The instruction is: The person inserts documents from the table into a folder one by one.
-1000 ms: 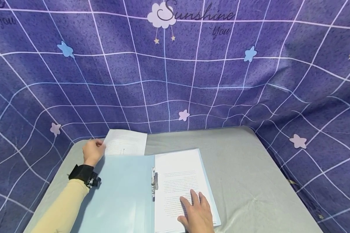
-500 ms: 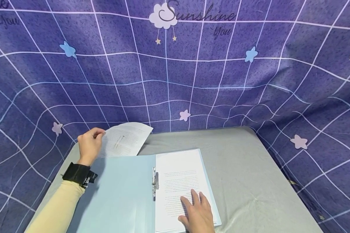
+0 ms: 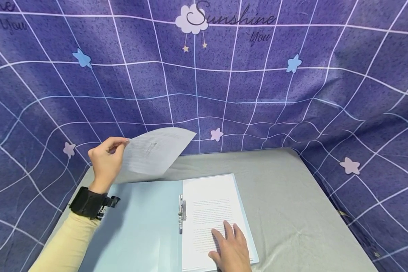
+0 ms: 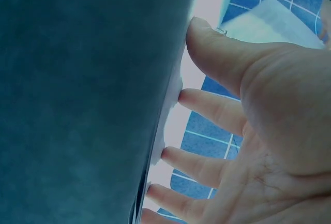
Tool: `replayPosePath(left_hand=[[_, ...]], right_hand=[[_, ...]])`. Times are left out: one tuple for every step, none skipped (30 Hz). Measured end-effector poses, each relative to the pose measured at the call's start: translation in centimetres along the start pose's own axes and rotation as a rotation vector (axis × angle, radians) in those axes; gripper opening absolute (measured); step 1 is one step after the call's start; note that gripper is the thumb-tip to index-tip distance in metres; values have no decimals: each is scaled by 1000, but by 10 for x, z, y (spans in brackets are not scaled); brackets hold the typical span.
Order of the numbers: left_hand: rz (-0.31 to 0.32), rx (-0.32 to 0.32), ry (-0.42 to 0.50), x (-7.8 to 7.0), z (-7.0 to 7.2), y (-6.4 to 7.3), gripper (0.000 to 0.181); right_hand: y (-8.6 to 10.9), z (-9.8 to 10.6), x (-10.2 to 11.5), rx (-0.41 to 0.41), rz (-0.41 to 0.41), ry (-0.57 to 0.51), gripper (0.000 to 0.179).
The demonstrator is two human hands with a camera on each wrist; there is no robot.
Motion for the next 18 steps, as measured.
replayPosePath(left_hand=[[13, -7, 20, -5, 3, -2, 8], [27, -6, 35, -9, 6, -3, 7], [50, -6, 57, -12, 9, -5, 7], [76, -8, 76, -15, 11, -5, 6], [101, -6, 92, -17, 13, -6, 5], [123, 2, 106, -19, 14, -6, 4], [147, 11, 126, -21, 15, -6, 4], [171, 24, 144, -23, 16, -5, 5], [195, 36, 164, -25, 16, -5, 5], [209, 56, 177, -28, 17, -4, 6], [222, 77, 194, -32, 18, -3, 6], [231, 95, 210, -37, 20, -2, 6], [236, 110, 225, -43, 22, -1, 6], [241, 126, 239, -50, 24, 0, 7], [243, 142, 256, -56, 25, 1, 8], [244, 155, 274, -61, 27, 2, 8], [242, 164, 286, -66, 28, 3, 9], [236, 172, 296, -71, 30, 4, 11]], right_hand=[[0, 0, 0, 3, -7, -6, 63], [0, 0, -1, 6, -16, -12, 63], [0, 0, -1, 9, -23, -16, 63], [0, 0, -1, 9, -29, -19, 62], [0, 0, -1, 5, -34, -24, 62], [0, 1, 0, 2, -41, -31, 62], [0, 1, 0, -1, -48, -38, 62], [0, 2, 0, -4, -56, -47, 61], [0, 3, 0, -13, -61, -58, 61], [-1, 4, 1, -24, -62, -71, 61], [-1, 6, 1, -39, -60, -84, 61], [-2, 9, 2, -57, -53, -96, 61], [-3, 13, 3, -82, -34, -105, 62], [-5, 17, 4, -116, -11, -116, 63], [-6, 23, 5, -155, 15, -128, 64], [-8, 29, 6, -196, 43, -147, 66], [-10, 35, 7, -237, 68, -167, 68], [-12, 42, 7, -276, 91, -193, 70]])
Point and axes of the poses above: each hand's wrist, its own y-axis away from the middle knuckle, its own z-axis out of the back of the hand, x = y × z, the point moved 10 cm from there along -y, towards the middle knuckle, and after that the axes turned 14 degrees about -y, right-handed, at the moved point
